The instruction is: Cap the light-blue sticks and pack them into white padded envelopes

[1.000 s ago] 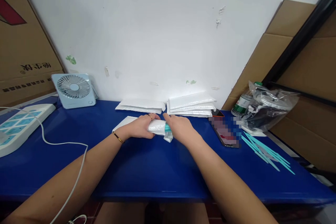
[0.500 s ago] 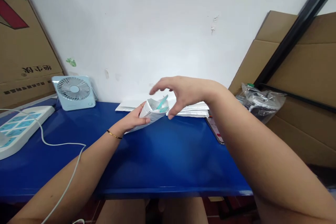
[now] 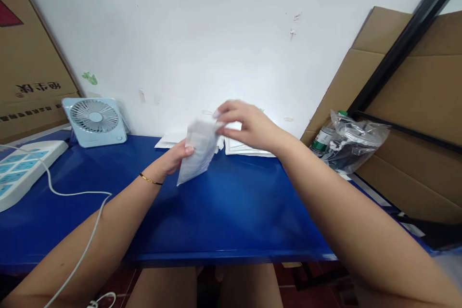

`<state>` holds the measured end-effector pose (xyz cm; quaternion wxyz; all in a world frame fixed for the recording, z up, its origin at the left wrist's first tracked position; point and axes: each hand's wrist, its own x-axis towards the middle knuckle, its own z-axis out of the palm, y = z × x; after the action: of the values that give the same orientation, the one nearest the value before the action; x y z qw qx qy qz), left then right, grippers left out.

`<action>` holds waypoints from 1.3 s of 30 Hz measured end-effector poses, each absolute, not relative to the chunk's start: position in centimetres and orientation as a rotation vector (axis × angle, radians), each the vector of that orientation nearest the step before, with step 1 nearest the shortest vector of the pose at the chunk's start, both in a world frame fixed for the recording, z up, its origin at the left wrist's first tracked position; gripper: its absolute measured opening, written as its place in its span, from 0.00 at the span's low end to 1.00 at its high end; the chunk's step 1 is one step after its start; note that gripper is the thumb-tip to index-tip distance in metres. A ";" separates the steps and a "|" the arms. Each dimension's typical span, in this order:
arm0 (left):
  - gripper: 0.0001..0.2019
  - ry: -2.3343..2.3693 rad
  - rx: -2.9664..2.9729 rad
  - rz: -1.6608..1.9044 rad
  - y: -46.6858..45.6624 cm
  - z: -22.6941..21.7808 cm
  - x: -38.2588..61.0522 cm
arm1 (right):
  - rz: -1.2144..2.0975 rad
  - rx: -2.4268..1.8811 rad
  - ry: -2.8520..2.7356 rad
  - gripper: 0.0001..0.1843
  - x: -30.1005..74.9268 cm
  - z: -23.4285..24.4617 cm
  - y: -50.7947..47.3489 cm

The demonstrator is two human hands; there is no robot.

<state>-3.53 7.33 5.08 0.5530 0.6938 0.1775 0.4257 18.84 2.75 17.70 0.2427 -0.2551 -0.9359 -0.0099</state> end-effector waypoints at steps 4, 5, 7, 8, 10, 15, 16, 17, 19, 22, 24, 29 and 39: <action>0.33 0.503 1.671 1.223 8.2 5.4 -3.9 | -0.052 -0.857 -2.370 0.10 19.8 17.4 4.1; 0.31 0.549 1.675 1.248 8.4 5.4 -3.9 | -0.039 -0.909 -2.352 0.11 20.0 17.5 4.4; 0.29 0.631 1.689 1.260 8.5 5.4 -3.9 | -0.057 -1.022 -2.296 0.11 20.3 17.9 4.9; 0.28 0.660 1.701 1.259 8.5 5.6 -3.8 | -0.094 -1.065 -2.259 0.12 20.3 18.2 4.9; 0.28 0.692 1.739 1.267 7.9 6.2 -3.6 | -0.214 -1.091 -2.158 0.11 20.5 18.7 4.3; 0.27 0.691 1.941 1.350 3.1 8.9 -3.4 | -0.479 -1.031 -2.077 0.10 21.5 15.7 -2.3; 0.26 0.702 1.988 1.352 1.6 9.1 -3.4 | -0.493 -0.985 -2.141 0.10 21.7 13.9 -4.1; 0.24 0.719 2.040 1.317 0.0 9.0 -3.5 | -0.475 -0.938 -2.239 0.12 21.9 11.8 -5.8; 0.21 0.766 2.157 1.162 -3.1 8.0 -3.6 | -0.414 -0.846 -2.409 0.14 22.0 7.1 -8.9; 0.19 0.845 2.291 0.819 -7.1 4.8 -3.5 | -0.208 -0.921 -2.545 0.14 21.9 1.0 -11.7; 0.26 0.913 2.339 0.685 -8.9 2.4 -3.1 | -0.053 -0.986 -2.456 0.13 22.0 -1.2 -12.6; 0.09 1.116 2.419 0.665 -10.5 -0.6 -1.6 | 0.321 -1.227 -2.028 0.08 22.4 -2.1 -13.1; 0.07 1.574 2.419 0.691 -9.7 -1.1 0.9 | 0.002 -1.414 -1.808 0.07 21.2 -2.6 -12.2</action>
<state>0.94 -9.65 -1.11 0.0867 0.8120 0.5284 0.2321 21.18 -12.21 -2.58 0.4105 -0.5618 -0.7182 0.0008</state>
